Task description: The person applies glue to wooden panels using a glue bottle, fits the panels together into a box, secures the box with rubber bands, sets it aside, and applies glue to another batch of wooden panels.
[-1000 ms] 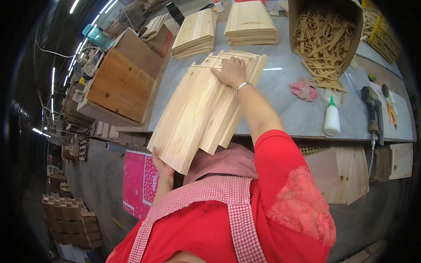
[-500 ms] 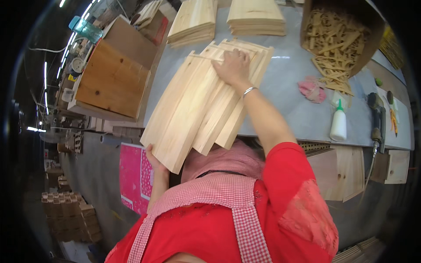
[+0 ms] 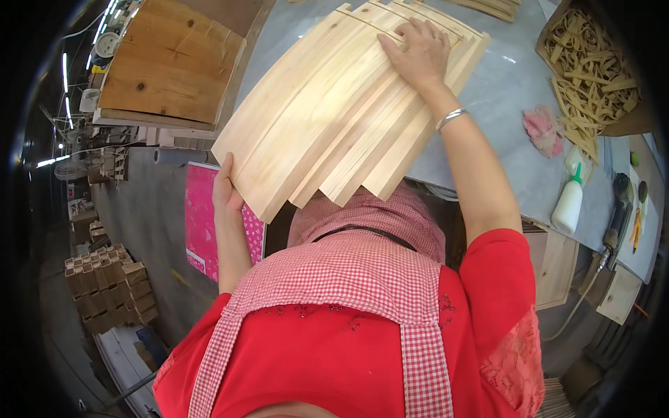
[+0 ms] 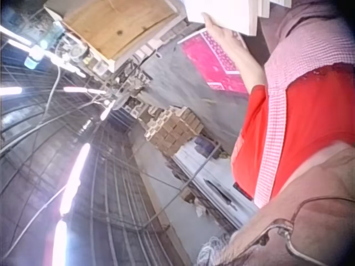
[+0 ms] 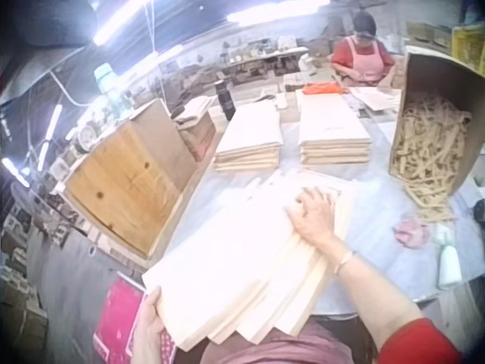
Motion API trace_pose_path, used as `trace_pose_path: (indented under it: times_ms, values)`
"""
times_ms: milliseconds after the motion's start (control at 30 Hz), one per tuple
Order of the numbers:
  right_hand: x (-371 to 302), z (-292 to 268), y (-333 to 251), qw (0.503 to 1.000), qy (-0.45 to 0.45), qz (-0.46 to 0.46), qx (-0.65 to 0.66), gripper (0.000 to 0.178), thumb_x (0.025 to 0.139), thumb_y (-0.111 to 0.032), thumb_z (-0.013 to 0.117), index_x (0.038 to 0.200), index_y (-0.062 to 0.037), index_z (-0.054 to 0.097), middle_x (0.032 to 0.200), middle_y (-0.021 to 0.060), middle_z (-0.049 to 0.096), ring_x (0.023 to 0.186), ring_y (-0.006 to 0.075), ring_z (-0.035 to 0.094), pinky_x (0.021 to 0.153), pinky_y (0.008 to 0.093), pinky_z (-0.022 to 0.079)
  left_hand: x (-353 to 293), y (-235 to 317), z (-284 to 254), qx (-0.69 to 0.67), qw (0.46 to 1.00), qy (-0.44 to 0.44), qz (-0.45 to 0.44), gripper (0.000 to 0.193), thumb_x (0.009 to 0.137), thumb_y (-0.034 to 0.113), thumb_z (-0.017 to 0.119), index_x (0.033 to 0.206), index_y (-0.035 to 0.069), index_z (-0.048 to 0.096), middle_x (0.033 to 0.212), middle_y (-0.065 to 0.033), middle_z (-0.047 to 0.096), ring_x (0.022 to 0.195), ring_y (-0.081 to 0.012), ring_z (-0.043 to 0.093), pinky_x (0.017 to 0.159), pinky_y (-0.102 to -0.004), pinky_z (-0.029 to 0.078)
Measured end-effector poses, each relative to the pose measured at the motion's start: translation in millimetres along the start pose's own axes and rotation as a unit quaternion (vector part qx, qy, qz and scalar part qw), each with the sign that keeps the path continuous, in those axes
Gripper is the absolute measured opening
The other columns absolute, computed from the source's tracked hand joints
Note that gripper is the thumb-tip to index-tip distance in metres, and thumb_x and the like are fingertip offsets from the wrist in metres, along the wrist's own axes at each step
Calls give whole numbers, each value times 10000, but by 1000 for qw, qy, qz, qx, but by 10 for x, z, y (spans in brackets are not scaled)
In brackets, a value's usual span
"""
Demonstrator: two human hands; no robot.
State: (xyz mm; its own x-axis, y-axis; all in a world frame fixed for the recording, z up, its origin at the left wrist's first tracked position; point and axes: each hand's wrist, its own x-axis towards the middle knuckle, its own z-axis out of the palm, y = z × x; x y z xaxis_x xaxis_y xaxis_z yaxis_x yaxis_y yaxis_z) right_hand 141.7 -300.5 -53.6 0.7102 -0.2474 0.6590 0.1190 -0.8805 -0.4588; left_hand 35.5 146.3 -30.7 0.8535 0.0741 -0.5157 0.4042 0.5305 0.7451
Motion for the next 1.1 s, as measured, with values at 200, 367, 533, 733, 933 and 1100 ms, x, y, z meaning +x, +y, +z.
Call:
trace_pose_path:
  times_ms: [200,367,533,733,933,1100]
  values:
    - [19,-52,-30,997,-62,33,0,421,839,-522,669,960,-119,677,1189,76,648,1242,303,506,1118,507,264,109,-51,-87,-4,1000,-21,-12,551,986,274,611,1415,-23,432,1366,-203,555,1232,-335,567,1035,-477,478]
    - [22,-84,-94,998,-54,42,-17,420,845,-525,664,976,-126,664,1229,82,629,1297,329,464,1131,532,245,54,-10,19,231,957,100,145,525,969,228,649,1390,-23,462,1283,-159,610,1158,-299,611,994,-412,491]
    - [50,-144,-85,996,-74,44,-10,402,844,-517,672,967,-134,673,1176,73,629,1241,295,493,1104,508,273,-52,119,513,619,624,145,455,536,906,196,658,1362,-33,492,1475,-276,373,1376,-420,352,1131,-476,302]
    - [40,-219,-138,994,-97,48,-9,426,852,-490,672,1036,-105,690,1250,114,608,1264,310,481,1111,488,280,316,-204,1899,671,467,-155,554,421,937,220,617,1350,149,580,1502,-159,426,1417,-391,325,1143,-543,281]
    - [-680,-1694,210,992,61,84,-67,430,841,-239,731,1220,-55,644,1362,220,518,1279,391,453,1091,486,349,700,-501,2288,703,472,-226,481,401,989,286,515,1379,209,572,1510,-96,448,1438,-361,321,1147,-541,267]
    - [-1733,-3057,819,895,134,238,-354,489,865,-330,732,1202,9,630,1208,236,617,1143,385,571,949,458,463,815,-574,2239,675,488,-226,505,373,990,253,520,1352,225,605,1481,-83,490,1424,-325,361,1150,-525,267]
